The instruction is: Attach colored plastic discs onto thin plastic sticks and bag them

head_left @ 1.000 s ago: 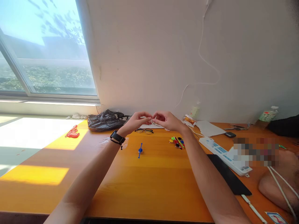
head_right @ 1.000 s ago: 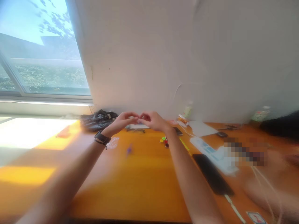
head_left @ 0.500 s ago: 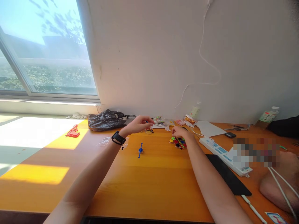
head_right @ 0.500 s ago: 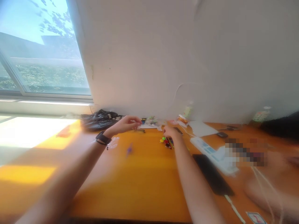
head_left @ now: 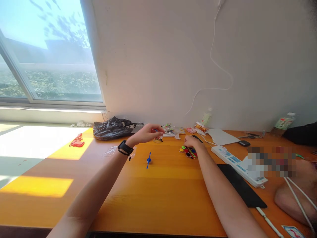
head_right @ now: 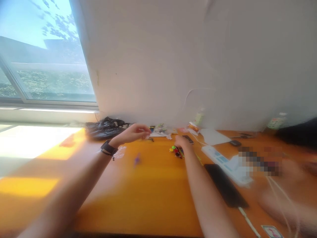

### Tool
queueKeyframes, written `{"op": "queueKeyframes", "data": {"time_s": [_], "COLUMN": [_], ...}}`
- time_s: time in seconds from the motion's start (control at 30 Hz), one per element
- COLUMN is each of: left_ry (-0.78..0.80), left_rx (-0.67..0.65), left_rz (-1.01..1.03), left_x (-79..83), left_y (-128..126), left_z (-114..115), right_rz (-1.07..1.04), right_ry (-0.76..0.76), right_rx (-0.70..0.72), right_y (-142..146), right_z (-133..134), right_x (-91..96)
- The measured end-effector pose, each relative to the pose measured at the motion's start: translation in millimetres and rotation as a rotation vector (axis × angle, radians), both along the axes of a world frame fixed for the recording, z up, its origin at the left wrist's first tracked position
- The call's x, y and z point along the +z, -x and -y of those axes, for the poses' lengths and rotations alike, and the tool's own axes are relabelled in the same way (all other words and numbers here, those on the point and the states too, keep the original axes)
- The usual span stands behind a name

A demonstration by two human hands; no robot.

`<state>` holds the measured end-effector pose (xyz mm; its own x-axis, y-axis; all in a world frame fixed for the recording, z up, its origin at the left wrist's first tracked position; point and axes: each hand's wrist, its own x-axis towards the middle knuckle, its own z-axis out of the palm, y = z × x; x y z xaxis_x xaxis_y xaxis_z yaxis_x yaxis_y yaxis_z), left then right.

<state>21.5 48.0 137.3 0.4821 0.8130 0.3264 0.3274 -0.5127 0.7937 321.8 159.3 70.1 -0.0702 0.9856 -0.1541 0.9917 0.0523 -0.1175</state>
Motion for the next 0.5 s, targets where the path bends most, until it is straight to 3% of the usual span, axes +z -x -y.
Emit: {"op": "queueKeyframes", "data": {"time_s": [0.27,0.5], "left_ry": [0.009,-0.006], "left_rx": [-0.038,-0.057], "left_rz": [0.016,0.017], "left_x": [9.0,10.4], "left_y": [-6.9,-6.7], "left_z": [10.8,12.3], "right_rz": [-0.033,-0.298], "right_ry": [0.051,0.028], "right_rx": [-0.005,0.033], "right_y": [1.1,-4.3], "right_z": [-5.4,-2.0], "right_x": [-4.5,-4.9]}}
